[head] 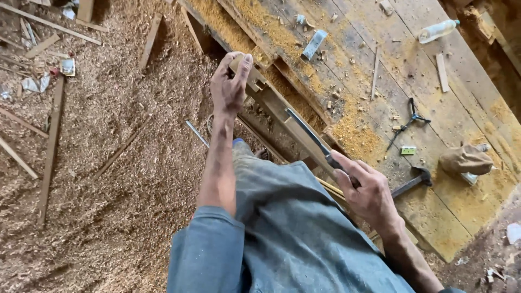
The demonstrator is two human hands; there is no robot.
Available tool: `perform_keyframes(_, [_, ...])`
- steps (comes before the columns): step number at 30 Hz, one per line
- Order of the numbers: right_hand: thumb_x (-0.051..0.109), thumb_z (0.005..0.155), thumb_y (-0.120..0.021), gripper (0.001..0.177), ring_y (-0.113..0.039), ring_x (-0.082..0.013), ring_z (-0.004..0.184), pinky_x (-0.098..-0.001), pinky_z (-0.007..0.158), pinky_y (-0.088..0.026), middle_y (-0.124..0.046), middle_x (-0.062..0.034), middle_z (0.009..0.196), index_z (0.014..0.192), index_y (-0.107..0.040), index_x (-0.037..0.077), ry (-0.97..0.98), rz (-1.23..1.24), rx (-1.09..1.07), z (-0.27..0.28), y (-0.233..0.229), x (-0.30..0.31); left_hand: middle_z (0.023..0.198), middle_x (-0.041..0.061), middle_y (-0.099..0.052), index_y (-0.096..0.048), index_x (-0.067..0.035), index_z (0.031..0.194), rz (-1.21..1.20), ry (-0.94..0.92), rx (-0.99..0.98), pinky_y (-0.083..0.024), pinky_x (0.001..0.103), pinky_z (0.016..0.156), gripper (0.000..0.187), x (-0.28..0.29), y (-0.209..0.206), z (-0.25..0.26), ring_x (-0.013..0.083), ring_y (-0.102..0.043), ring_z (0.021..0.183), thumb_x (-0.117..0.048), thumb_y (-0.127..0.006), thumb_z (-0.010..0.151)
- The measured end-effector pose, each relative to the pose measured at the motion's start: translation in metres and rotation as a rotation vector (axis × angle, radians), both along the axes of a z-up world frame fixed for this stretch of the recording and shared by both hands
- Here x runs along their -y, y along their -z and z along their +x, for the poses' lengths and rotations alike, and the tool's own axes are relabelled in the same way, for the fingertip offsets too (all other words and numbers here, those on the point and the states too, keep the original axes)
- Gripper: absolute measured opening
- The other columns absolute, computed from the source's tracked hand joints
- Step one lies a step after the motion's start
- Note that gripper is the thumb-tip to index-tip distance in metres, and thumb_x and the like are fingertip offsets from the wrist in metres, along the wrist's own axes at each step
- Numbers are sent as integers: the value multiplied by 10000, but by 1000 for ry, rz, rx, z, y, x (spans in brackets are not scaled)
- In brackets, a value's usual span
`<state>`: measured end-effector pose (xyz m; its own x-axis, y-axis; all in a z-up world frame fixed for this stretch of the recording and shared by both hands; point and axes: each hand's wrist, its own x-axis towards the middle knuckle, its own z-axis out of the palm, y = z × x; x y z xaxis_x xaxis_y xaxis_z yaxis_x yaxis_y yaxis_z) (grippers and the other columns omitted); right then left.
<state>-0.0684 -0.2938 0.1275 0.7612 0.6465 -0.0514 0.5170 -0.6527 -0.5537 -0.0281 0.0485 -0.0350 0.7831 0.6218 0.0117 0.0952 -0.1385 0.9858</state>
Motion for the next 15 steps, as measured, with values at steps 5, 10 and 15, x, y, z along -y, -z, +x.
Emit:
perform_keyframes(5, [168, 967, -689, 454, -704, -149, 791, -313, 707, -597, -768, -98, 1092, 1413, -614, 122, -46, -2, 24, 5, 19, 12, 1084, 92, -771, -672, -157, 1183, 77, -25, -71, -692, 355, 686, 402, -3, 13, 9, 205, -769, 886, -500, -561, 1006])
perform_keyframes(10, [140, 988, -700, 430, -615, -126, 680, -266, 558, -534, -755, -112, 1045, 1404, -602, 94, -111, 144, 95, 8, 39, 18, 920, -10, -742, -660, -183, 1122, 118, -30, -43, -595, 209, 497, 386, 1, 4, 11, 86, -678, 672, -531, -524, 1021])
perform_keyframes(15, [112, 999, -704, 443, -542, -132, 641, -276, 552, -505, -696, -82, 920, 1430, -598, 109, -109, 91, 58, 22, 29, -16, 965, -4, -767, -660, -194, 1132, 193, -61, -29, -613, 257, 596, 361, -2, 9, 7, 103, -715, 755, -514, -524, 1033])
